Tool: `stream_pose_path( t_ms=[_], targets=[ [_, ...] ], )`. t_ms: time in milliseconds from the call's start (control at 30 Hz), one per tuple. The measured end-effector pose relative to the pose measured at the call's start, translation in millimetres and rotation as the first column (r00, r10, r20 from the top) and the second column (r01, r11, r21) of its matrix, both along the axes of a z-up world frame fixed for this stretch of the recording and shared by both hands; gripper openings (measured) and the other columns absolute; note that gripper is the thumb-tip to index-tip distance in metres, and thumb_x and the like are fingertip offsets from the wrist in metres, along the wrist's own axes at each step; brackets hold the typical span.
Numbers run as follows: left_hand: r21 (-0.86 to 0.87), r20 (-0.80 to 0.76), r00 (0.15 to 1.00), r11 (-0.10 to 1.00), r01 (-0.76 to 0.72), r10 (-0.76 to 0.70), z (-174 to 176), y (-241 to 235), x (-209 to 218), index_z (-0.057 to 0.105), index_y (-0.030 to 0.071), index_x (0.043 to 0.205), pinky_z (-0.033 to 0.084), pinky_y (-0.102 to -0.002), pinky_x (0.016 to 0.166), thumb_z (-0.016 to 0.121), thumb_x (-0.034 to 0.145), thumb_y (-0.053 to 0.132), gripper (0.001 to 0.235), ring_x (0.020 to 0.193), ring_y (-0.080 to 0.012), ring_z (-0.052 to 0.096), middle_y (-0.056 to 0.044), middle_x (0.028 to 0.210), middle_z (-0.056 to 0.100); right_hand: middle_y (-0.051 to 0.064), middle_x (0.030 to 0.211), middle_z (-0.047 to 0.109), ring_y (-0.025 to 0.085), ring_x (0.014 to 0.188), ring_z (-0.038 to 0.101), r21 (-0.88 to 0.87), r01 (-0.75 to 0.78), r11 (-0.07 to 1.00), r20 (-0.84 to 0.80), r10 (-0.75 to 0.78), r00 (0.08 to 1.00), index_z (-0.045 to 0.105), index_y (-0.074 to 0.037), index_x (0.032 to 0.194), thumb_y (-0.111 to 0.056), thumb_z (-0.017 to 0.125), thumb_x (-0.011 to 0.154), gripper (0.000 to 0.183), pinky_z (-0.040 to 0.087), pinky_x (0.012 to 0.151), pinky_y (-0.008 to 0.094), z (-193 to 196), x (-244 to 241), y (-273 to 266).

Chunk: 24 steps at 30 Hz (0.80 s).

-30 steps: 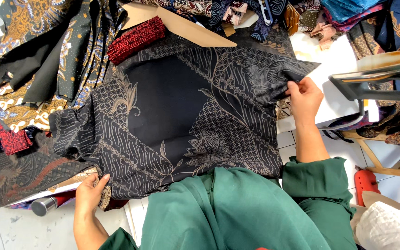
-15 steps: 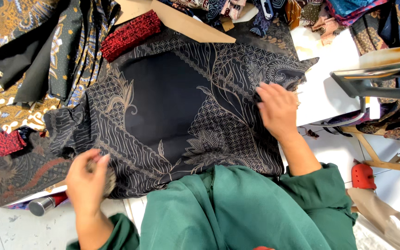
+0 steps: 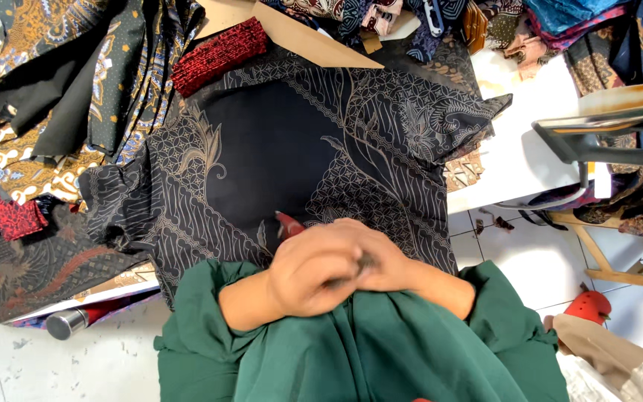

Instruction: The person irons a patterned black shirt on a table using an iron and a red cloth, then folds the shirt. The person then irons a patterned blue shirt using the same method. Other people are present in the background.

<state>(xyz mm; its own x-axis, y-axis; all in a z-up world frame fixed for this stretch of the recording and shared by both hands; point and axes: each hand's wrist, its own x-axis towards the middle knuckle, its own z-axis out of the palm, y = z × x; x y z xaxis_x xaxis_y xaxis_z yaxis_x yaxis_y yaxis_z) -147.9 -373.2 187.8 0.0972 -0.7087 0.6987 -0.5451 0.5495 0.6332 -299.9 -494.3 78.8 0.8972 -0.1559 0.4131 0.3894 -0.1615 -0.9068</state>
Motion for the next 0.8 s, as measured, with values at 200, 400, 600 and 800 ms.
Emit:
stream_pose_path(
  t_ms=[200,400,600,800],
  targets=[
    [-0.141,0.157,0.967,0.965,0.223,-0.201,8,45,31,0.047,0.007,0.098,0.061,-0.038,0.072,0.090,0.089,0.004,0.044,0.091,-0.0280,0.073,-0.019,0.114,0.069,0.019,0.130,0.059,0.036,0.123,0.058,-0.080,-0.026,0.996,0.013,0.027,1.000,0.061,-0.001,0.124,-0.018,0.081,0.079,0.052,0.048,0.103,0.046,6,15,3],
    [-0.494,-0.052,0.996,0.869,0.034,-0.068,2,47,14,0.044,0.008,0.102,0.055,-0.037,0.059,0.060,0.095,0.012,0.017,0.077,-0.0271,0.069,-0.018,0.098,0.068,0.004,0.105,0.074,0.025,0.104,0.069,-0.036,-0.102,0.994,-0.087,0.099,0.991,0.072,-0.009,0.106,-0.007,0.068,0.086,0.021,0.055,0.095,0.039,15,31,1],
    [0.372,-0.133,0.731,0.717,-0.589,0.670,-9,95,29,0.062,0.000,0.107,0.051,-0.025,0.067,0.067,0.094,-0.006,0.015,0.077,-0.0140,0.064,-0.009,0.092,0.067,0.006,0.093,0.073,0.019,0.079,0.072,-0.175,0.063,0.983,-0.390,-0.128,0.912,0.074,-0.004,0.107,-0.008,0.074,0.085,0.022,0.056,0.070,0.029,5,-28,-45],
    [0.740,-0.383,0.653,0.640,-0.206,0.654,-84,121,46,0.069,-0.002,0.105,0.049,-0.021,0.067,0.069,0.096,0.000,0.009,0.077,-0.0040,0.061,-0.002,0.087,0.068,0.008,0.096,0.071,0.020,0.084,0.071,-0.347,0.308,0.886,-0.356,-0.428,0.831,0.073,-0.004,0.096,-0.007,0.077,0.082,0.015,0.055,0.074,0.028,-15,-74,-45]
  ],
)
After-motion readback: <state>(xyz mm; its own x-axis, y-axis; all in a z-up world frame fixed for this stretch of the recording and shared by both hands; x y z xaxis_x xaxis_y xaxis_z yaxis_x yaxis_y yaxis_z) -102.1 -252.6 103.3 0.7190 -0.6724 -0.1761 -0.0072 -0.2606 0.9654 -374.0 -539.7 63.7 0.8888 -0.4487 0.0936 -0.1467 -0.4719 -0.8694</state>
